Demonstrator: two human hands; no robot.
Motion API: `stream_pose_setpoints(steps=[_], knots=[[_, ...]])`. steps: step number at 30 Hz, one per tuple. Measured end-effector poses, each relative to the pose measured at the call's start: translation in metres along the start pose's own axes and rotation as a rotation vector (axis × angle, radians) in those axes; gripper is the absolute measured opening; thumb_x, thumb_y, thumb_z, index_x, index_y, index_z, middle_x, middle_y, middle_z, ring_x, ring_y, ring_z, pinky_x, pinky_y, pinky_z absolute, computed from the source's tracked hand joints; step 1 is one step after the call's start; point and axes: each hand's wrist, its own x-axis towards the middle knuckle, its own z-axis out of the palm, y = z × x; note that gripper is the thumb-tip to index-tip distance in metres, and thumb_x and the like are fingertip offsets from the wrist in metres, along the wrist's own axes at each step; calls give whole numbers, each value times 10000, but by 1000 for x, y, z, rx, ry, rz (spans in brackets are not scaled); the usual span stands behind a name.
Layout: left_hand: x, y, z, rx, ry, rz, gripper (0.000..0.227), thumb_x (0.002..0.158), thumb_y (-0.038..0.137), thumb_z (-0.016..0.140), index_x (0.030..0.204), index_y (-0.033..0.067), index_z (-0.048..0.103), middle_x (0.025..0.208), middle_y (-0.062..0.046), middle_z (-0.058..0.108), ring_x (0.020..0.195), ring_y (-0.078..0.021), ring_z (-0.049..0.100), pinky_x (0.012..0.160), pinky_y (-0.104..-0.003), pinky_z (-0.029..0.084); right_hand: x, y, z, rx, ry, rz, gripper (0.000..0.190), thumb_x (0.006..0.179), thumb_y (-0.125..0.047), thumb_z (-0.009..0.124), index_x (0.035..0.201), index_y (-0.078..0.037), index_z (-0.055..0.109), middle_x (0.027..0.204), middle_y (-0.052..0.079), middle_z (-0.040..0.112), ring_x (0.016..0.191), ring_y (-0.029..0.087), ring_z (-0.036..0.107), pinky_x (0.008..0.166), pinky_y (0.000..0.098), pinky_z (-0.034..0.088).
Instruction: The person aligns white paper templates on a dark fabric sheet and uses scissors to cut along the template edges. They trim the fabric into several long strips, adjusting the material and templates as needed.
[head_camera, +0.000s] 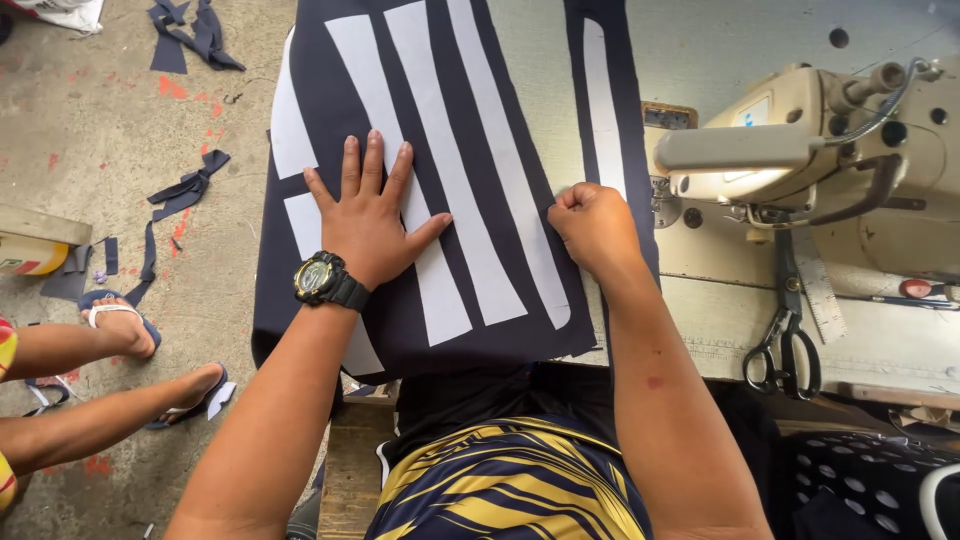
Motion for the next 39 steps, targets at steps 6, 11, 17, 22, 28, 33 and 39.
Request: stream_pose_setpoints(steps=[6, 11, 17, 22, 28, 33, 39], knots=[[6, 1, 1, -4, -18, 16, 935, 914, 787, 439, 1647, 256, 204, 1721, -113, 93, 1573, -344, -31, 1127, -737, -122, -1, -5, -2, -5, 32, -25, 90, 846, -89, 663, 784, -106, 726, 551, -3, 633, 521, 116, 627, 503, 244, 528], [10, 4, -1, 0, -30, 15, 949, 914, 803, 430, 1650, 252, 197, 1722, -111, 84, 1572, -342, -37, 1130, -738, -123, 5, -2, -5, -12, 32, -59, 91, 868, -89, 658, 821, -94, 736, 584, 22, 654, 539, 114, 626, 510, 235, 512], [13, -8, 8, 113, 86, 107, 961, 889, 839, 364, 1629, 235, 262, 1687, -125, 158, 1537, -372, 92, 1076, -819, 82, -20, -45, -26, 185, -68, 154, 332, 943, -186, 648, 641, -165, 513, 956, -92, 668, 558, 74, 349, 554, 236, 345], [13, -9, 6, 111, 64, 101, 963, 890, 839, 351, 1634, 238, 235, 1692, -121, 140, 1541, -367, 79, 1083, -814, 70, -16, -42, -25, 227, -89, 211, 261, 969, -196, 676, 724, -146, 601, 724, -46, 485, 583, 113, 395, 506, 269, 432], [11, -12, 7, 130, 100, 115, 962, 893, 842, 362, 1628, 228, 272, 1683, -137, 175, 1534, -376, 111, 1070, -817, 100, -12, -38, -25, 250, -106, 223, 241, 964, -189, 682, 738, -154, 608, 661, -34, 444, 580, 110, 437, 521, 267, 467], [11, -11, 8, 119, 88, 112, 949, 901, 825, 380, 1633, 236, 251, 1688, -130, 162, 1539, -372, 94, 1079, -816, 88, -19, -50, -28, 233, -109, 212, 325, 971, -180, 656, 674, -160, 525, 676, -36, 448, 574, 109, 408, 525, 278, 457], [8, -9, 9, 131, 112, 123, 946, 910, 829, 361, 1638, 235, 249, 1690, -129, 167, 1541, -372, 99, 1087, -811, 86, -6, -69, -26, 193, -137, 220, 371, 1024, -291, 630, 707, -129, 526, 569, -29, 286, 479, 130, 296, 462, 299, 376]])
